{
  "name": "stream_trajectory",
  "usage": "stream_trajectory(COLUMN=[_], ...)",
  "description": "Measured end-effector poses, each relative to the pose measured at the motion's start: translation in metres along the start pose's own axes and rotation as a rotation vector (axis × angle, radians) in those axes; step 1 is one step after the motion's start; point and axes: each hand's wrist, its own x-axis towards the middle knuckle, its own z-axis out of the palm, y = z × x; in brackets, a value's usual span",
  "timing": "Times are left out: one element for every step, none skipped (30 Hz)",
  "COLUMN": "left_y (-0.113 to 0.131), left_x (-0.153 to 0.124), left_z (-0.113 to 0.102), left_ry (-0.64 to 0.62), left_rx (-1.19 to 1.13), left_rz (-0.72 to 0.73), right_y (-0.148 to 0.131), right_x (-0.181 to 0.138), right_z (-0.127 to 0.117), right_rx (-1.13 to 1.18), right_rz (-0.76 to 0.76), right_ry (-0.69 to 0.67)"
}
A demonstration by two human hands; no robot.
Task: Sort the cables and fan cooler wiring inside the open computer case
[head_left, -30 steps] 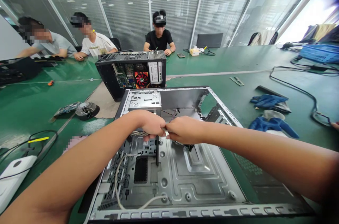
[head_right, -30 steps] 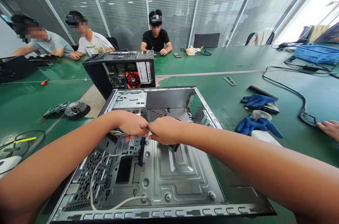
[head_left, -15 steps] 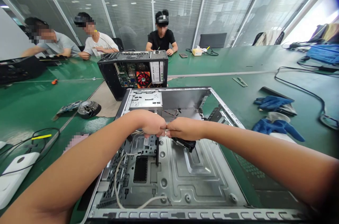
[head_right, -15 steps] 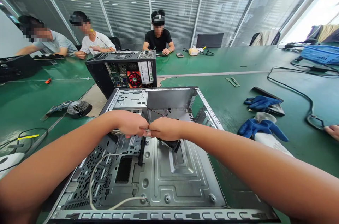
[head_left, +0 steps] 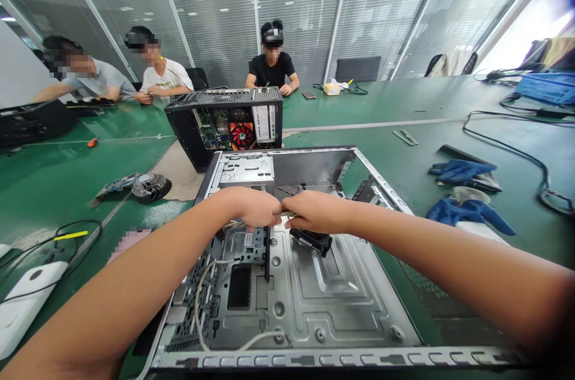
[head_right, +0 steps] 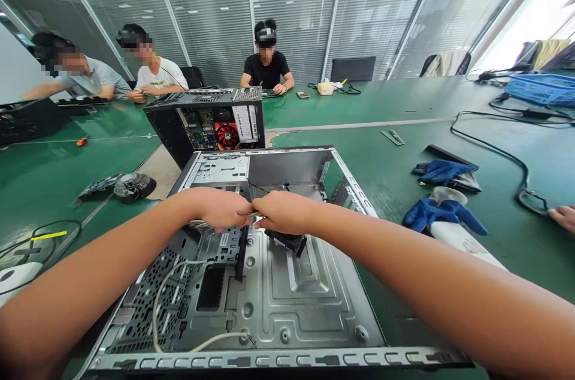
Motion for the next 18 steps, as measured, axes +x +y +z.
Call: stream_trajectory(left_y=[0.0002,0.0006,0.0011,0.0018,0.0026,0.0033,0.004,0.0045,0.0049,0.0051,0.0052,0.0053,0.0054,0.0056,0.006,0.0063,0.0067,0.0068], left_x=[-0.0003,-0.0005,-0.0007,-0.0009,-0.0011,-0.0013,-0.0015,-0.0018,-0.002,-0.0022,-0.0024,-0.0027,-0.003,-0.0032,-0.0035,-0.0037,-0.0038,-0.0038], left_z=[-0.0003,-0.0006,-0.001,-0.0013,-0.0017,-0.0019,-0.0021,-0.0022,-0.002,-0.0017,-0.0012,-0.0004,0.0004,0.0012,0.002,0.0026,0.003,0.0031], left_ry=[-0.001,-0.001,-0.003,-0.006,-0.009,-0.01,-0.01,-0.009,-0.005,0.009,0.027,0.046,0.063,0.079,0.089,0.093,0.092,0.092], left_rx=[0.001,0.002,0.003,0.006,0.011,0.018,0.027,0.044,0.067,0.097,0.129,0.157,0.177,0.185,0.186,0.183,0.177,0.174], left_rz=[0.009,0.015,0.017,0.017,0.014,0.009,0.005,0.0,-0.001,0.004,0.013,0.022,0.026,0.026,0.022,0.011,-0.005,-0.017], right_y=[-0.0005,-0.001,-0.0015,-0.002,-0.0023,-0.0025,-0.0026,-0.0025,-0.0021,-0.0015,-0.0007,0.0004,0.0016,0.0028,0.0038,0.0046,0.0049,0.0047], right_x=[-0.0004,-0.0006,-0.0007,-0.0007,-0.0006,-0.0006,-0.0006,-0.0007,-0.0009,-0.001,-0.001,-0.0009,-0.0006,-0.0001,0.0005,0.0011,0.0017,0.0021], right_z=[-0.0009,-0.0013,-0.0013,-0.0009,-0.0001,0.001,0.002,0.0029,0.0036,0.0039,0.0039,0.0037,0.0032,0.0027,0.0022,0.0018,0.0015,0.0015], right_rx=[-0.003,-0.014,-0.031,-0.052,-0.076,-0.099,-0.117,-0.125,-0.118,-0.095,-0.058,-0.008,0.051,0.112,0.172,0.222,0.255,0.262], right_rz=[0.009,0.012,0.012,0.006,-0.001,-0.009,-0.014,-0.017,-0.02,-0.027,-0.038,-0.052,-0.067,-0.081,-0.091,-0.095,-0.095,-0.088], right_ry=[0.004,-0.001,-0.012,-0.027,-0.04,-0.05,-0.054,-0.051,-0.048,-0.043,-0.039,-0.039,-0.043,-0.052,-0.065,-0.077,-0.087,-0.089])
